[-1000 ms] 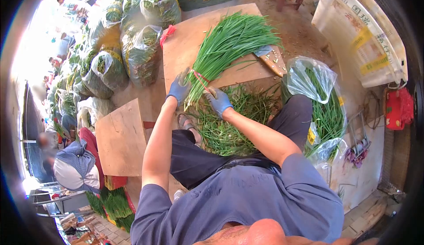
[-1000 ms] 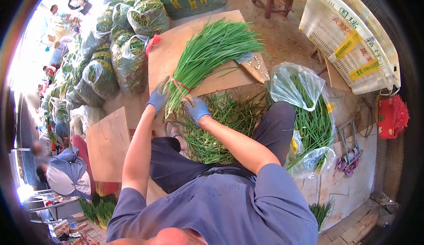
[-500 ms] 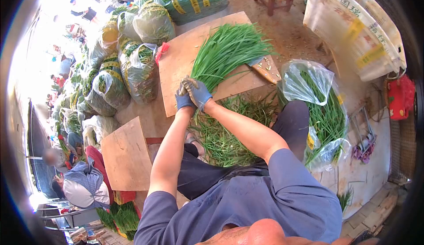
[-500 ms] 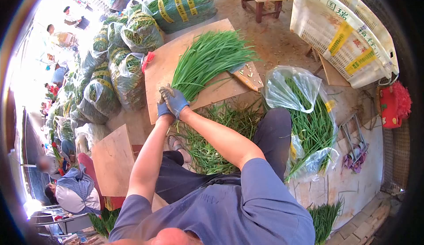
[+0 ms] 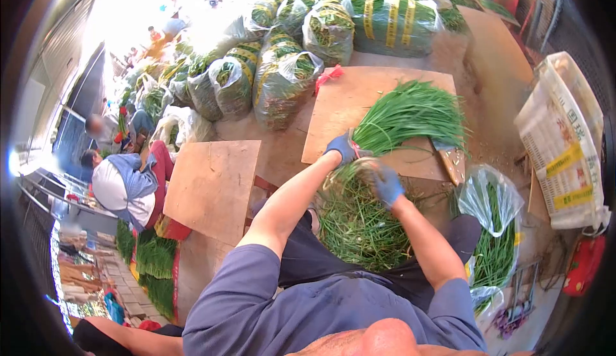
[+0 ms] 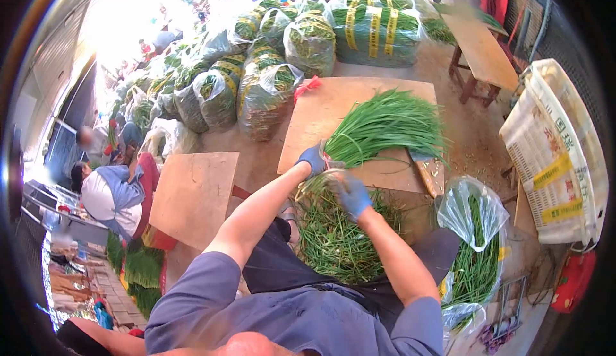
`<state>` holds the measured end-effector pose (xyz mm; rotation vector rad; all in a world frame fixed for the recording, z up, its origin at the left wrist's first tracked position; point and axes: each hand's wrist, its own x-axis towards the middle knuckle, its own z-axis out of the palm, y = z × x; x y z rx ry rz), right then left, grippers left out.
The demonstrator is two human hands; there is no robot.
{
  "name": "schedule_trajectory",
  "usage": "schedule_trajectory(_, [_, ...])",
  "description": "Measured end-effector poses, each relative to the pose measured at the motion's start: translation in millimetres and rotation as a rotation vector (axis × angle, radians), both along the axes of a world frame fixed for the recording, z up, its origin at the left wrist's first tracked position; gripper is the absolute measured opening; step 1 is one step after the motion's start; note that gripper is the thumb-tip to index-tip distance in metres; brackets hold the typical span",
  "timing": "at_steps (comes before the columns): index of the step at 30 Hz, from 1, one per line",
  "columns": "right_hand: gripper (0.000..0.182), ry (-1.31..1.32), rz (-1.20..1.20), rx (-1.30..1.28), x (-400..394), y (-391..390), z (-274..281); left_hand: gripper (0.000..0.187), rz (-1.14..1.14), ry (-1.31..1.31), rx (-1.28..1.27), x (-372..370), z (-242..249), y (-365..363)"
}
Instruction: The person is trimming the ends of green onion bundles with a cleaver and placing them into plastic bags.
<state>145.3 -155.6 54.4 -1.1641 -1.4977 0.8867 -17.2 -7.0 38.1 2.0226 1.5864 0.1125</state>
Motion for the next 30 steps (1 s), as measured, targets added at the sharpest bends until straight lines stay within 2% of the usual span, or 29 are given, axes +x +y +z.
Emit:
schedule_trajectory(1, [0.035, -0.133, -0.048, 0.181, 22, 2, 0, 0.092, 0.061, -0.184, -0.013, -5, -17, -2])
schedule_trajectory(3, [0.036, 0.010, -0.258, -0.017, 86, 14, -51, 0.094, 0.164, -0.553, -0.031, -15, -64, 11])
schedule_trajectory(4, [0.038, -0.040, -0.344, -0.116, 116, 12, -28, 0.075, 0.201, -0.749, -0.322, -19, -33, -9])
schedule_trajectory(5, [0.043, -0.717, -0.603, 0.071, 146, 11, -32, 0.057, 0.286, -0.898, -0.610, -21, 1, -29])
schedule_trajectory(6, [0.052, -0.857, -0.565, 0.011, 172, 16, -41, 0.052, 0.265, -1.153, -0.751, -29, 8, -42])
schedule_trajectory(7, [0.062, -0.815, -0.521, -0.171, 182, 10, -32, 0.048, 0.264, -1.405, -0.907, -24, 18, -62])
schedule_trajectory(9, [0.072, -1.092, -0.449, -0.302, 195, 19, -49, 0.042, 0.374, -1.842, -1.091, 7, 33, -89])
schedule_trajectory(10, [0.075, -1.223, -0.389, -0.313, 205, 28, -75, 0.058, 0.403, -1.802, -0.949, 19, 38, -94])
schedule_trajectory(11, [0.073, -1.214, -0.359, -0.408, 204, 34, -69, 0.076, 0.470, -1.760, -0.797, 29, 0, -77])
schedule_trajectory(13, [0.072, -1.148, -0.305, -0.521, 204, 47, -69, 0.088, 0.472, -1.711, -0.750, 47, -9, -73])
schedule_trajectory(14, [0.071, -1.098, -0.289, -0.535, 209, 57, -78, 0.093, 0.477, -1.534, -0.736, 54, -6, -77])
schedule_trajectory(15, [0.071, -1.047, -0.273, -0.548, 212, 60, -85, 0.087, 0.555, -1.221, -0.811, 51, -16, -73])
schedule_trajectory(17, [0.069, -0.955, -0.314, -0.549, 205, 53, -59, 0.078, 0.135, -0.879, -0.813, 39, -57, -64])
schedule_trajectory(18, [0.067, -0.872, -0.358, -0.545, 207, 54, -58, 0.074, -0.066, -0.640, -0.706, 35, -42, -75])
schedule_trajectory(19, [0.065, -0.790, -0.400, -0.537, 207, 55, -55, 0.070, -0.259, -0.401, -0.588, 33, -5, -95])
schedule_trajectory(20, [0.064, -0.580, -0.440, -0.646, 205, 53, -43, 0.066, -0.443, -0.161, -0.464, 34, 30, -108])
schedule_trajectory(23, [0.064, -0.168, -0.544, -0.315, 203, 26, -60, 0.063, -0.771, -0.231, -0.267, 39, 91, -113])
schedule_trajectory(24, [0.061, 0.097, -0.539, -0.514, 189, 4, -18, 0.055, -0.626, -0.304, -0.310, 44, 110, -112])
schedule_trajectory(25, [0.060, 0.270, -0.512, -0.492, 176, -12, 0, 0.051, -0.585, -0.449, -0.159, 50, 115, -103])
schedule_trajectory(26, [0.059, 0.442, -0.482, -0.468, 166, -26, 11, 0.061, -0.546, -0.364, -0.040, 59, 120, -88])
schedule_trajectory(27, [0.058, 0.616, -0.452, -0.437, 155, -37, 16, 0.071, -0.571, -0.158, 0.225, 67, 111, -66])
schedule_trajectory(28, [0.057, 0.583, -0.474, -0.425, 141, -43, 11, 0.081, -0.589, 0.049, 0.492, 77, 93, -42])
schedule_trajectory(30, [0.057, 0.587, -0.475, -0.354, 117, -46, -7, 0.096, -0.521, 0.297, 0.483, 96, 57, 1])
